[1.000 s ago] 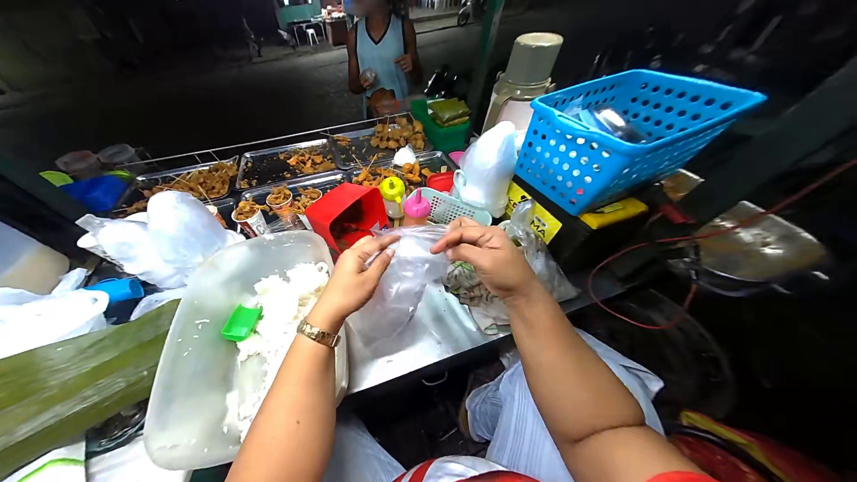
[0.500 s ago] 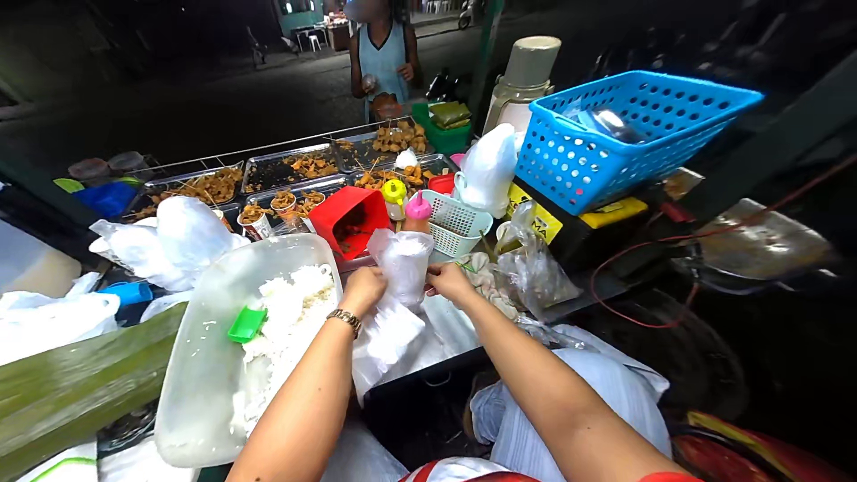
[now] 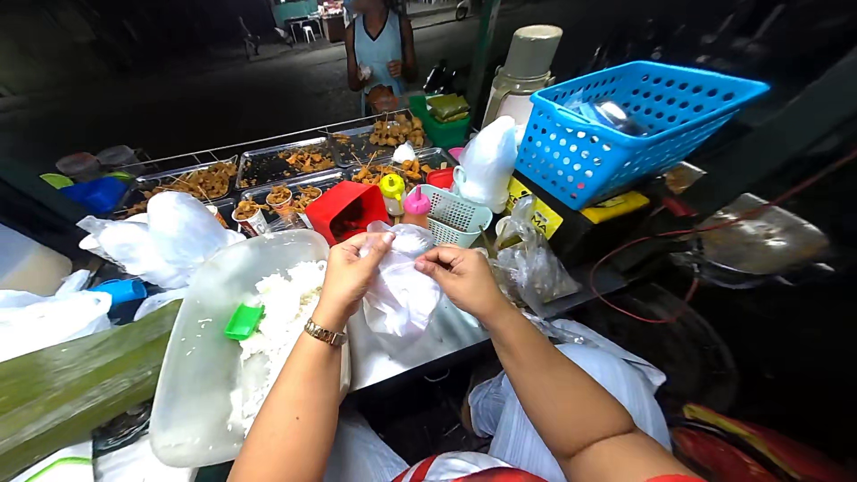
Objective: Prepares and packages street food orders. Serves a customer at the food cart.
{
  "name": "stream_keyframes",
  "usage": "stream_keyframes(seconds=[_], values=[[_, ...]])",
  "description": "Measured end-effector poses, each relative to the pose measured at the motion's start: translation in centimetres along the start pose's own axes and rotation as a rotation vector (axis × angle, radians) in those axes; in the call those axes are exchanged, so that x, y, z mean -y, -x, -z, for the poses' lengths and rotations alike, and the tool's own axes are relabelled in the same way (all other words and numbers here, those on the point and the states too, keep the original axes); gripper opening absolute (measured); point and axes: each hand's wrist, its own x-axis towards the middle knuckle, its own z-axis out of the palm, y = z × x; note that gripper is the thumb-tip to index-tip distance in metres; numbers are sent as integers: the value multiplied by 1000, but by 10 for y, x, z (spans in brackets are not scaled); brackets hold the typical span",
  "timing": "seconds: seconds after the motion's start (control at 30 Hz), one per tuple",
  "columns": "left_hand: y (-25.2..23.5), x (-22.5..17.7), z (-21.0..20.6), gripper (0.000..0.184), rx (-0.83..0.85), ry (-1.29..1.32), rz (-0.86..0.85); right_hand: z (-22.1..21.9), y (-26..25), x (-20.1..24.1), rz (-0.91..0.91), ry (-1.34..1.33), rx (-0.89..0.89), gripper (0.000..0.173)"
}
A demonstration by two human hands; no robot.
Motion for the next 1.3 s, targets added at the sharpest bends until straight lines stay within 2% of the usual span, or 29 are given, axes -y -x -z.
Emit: stream_keyframes(seconds=[0.07,0.1,0.2,0.27,0.33,0.4,0.47,0.53,0.57,0.67,0.7,0.77,0.83,0.9,0.97,1.03,1.07,1.13,1.2,1.3], values=[[0,-1,4,29,115,8,27,-1,0,0,38,94,-34,17],[-1,1,5,28,141,-8,21,-2,1,0,65,131,-47,18],[-3,8,2,11,127,-9,-5,-5,3,-3,123,198,-76,22],[0,7,-3,10,146,104,32,-5,2,-4,112,192,-101,22],[4,7,-5,13,248,266,52,-2,0,-4,54,111,-106,20],[7,10,-2,6,413,407,30,3,-2,-4,-48,-145,-114,17],[8,12,3,10,529,486,-38,11,-5,-3,-189,-636,-122,25],[7,11,8,13,479,530,-53,21,-7,0,-285,-965,-119,36],[7,9,10,15,418,537,-40,25,-7,-1,-290,-1010,-84,37],[4,3,15,15,363,443,-68,30,-5,-3,-173,-866,93,26],[3,3,18,12,349,370,-112,33,-7,-4,-112,-784,130,29],[-1,1,22,10,262,82,-217,37,-12,-2,3,-502,109,24],[-5,3,20,28,181,-311,-261,38,-20,5,23,-97,94,24],[-10,8,11,46,210,-476,-100,33,-32,7,-37,167,162,34],[-12,16,3,50,238,-373,165,21,-43,-6,-164,229,260,41],[-12,32,-6,31,153,-254,401,0,-46,-41,-342,177,302,31],[-13,39,-8,22,161,-277,525,-13,-44,-64,-469,147,313,24],[-17,51,-11,17,258,-462,701,-35,-32,-98,-715,-5,309,25],[-20,51,-14,21,318,-634,723,-43,-24,-106,-812,-146,221,27],[-23,36,-7,29,269,-829,525,-34,-25,-98,-803,-238,212,31]])
